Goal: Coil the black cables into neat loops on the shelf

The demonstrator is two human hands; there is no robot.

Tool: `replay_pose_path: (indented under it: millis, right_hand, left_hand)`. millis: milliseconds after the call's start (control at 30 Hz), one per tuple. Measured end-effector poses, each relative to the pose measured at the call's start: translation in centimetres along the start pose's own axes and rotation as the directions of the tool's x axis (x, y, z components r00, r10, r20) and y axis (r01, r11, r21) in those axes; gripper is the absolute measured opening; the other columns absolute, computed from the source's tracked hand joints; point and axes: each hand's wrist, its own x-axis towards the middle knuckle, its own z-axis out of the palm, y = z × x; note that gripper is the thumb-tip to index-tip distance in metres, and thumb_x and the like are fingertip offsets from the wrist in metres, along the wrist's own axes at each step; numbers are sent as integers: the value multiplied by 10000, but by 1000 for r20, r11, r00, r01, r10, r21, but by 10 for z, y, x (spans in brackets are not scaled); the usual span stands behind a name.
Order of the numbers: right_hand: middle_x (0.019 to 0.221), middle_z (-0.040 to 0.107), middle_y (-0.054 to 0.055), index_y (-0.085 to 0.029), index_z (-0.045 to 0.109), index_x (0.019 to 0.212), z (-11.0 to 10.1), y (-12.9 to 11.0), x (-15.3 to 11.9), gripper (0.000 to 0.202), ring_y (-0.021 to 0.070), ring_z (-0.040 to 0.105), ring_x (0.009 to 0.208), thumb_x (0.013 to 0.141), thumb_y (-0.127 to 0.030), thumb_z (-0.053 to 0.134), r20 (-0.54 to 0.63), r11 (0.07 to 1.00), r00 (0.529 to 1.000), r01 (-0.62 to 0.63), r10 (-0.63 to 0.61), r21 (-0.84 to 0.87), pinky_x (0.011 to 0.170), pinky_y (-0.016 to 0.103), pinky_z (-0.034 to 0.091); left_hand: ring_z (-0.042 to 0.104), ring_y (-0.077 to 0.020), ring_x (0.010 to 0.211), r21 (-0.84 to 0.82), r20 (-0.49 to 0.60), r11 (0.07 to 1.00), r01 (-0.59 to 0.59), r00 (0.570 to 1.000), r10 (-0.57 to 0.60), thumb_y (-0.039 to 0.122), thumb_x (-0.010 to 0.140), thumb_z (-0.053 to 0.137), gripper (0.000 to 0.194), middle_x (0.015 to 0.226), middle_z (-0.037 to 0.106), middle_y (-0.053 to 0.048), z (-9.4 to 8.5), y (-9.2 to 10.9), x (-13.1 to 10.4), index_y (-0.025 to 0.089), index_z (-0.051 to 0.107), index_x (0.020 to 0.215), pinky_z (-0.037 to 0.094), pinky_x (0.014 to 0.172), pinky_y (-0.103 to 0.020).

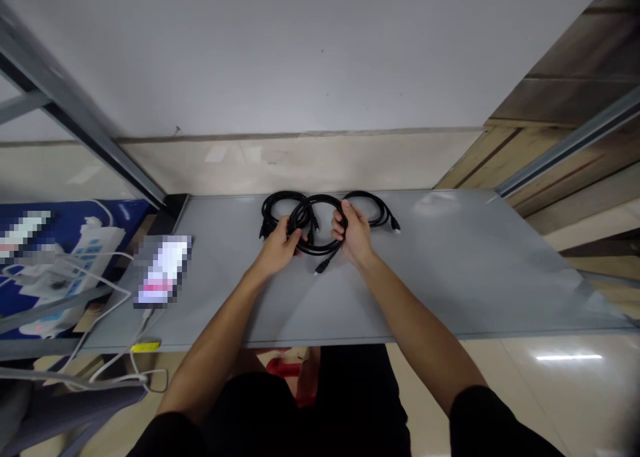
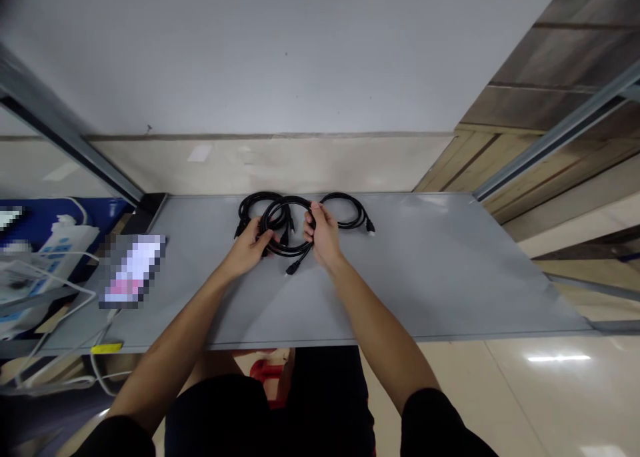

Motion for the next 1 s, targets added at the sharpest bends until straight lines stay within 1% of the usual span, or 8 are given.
replay_pose_path:
  millis: [100,233,400,500,567,700,867,1000]
  right_hand:
    - [762,595,-60,-303,637,1237,-2,16,1,515,127,517,563,940,-716,720,34,971,992,128,-124,-204,522,268,461]
    - [825,671,6,-257,627,1325,-5,31,0,557,200,622,701,1017,-718,570,67,820,968,239,-240,-520,691,355,547]
    - [883,712,74,-233,683,1285,-30,12,19,538,261,670,819,1088,-663,427,99,643,956,260,-276,-720,827,414,570]
    - [886,729,90,-209,721,1229,-61,-23,42,491,248,654,775,1104,-575,418,70,560,960,217,-271,-799,764,384,556]
    - [855,725,80,-187,736,1234,-84,-49,58,470,230,626,727,1102,-512,423,17,502,961,160,-278,-850,715,354,528]
    - [845,744,90,-128,755,1187,-119,-87,83,399,219,640,716,1082,-381,465,-13,359,979,61,-201,-931,719,342,505]
    - [866,800,153,-150,760,934,-128,-91,95,327,267,718,828,1045,-246,468,99,89,994,103,-51,-991,810,359,545]
    - [1062,853,201,-146,820,1035,-125,-85,94,335,326,782,1010,1058,-251,502,148,-24,988,148,-32,-989,927,399,565]
  left_hand:
    - [717,-187,620,-74,-69,996,40,997,-46,547,1034,715,426,952,748,-56,2,-3,2,230,568,1277,665,551,-360]
    - [730,-178,633,-114,-182,992,62,980,-82,562,1055,676,416,997,721,-49,3,2,3,243,508,1264,691,582,-381]
    - [781,-192,719,-90,-25,991,104,994,-106,539,1051,703,457,1073,749,-76,10,14,-3,232,532,1342,698,659,-372]
    - [797,-183,822,54,60,996,64,996,-67,499,1086,644,420,1137,760,-86,9,19,-6,216,590,1392,685,756,-347]
    - [795,-196,921,222,44,975,-15,999,5,459,1115,581,365,1153,773,-89,4,22,-6,214,649,1377,676,848,-362]
    - [734,-275,1197,587,-13,793,-165,977,213,319,1114,532,299,1239,778,-131,-10,23,-1,199,746,1287,619,1094,-476]
    - [544,-434,1513,831,-104,554,-42,967,231,300,1016,705,378,1544,640,-213,-22,10,-1,193,757,1375,476,1261,-665]
    - [423,-541,1600,816,-182,578,33,962,203,377,932,843,483,1716,482,-248,-28,-8,1,217,769,1383,392,1272,-781]
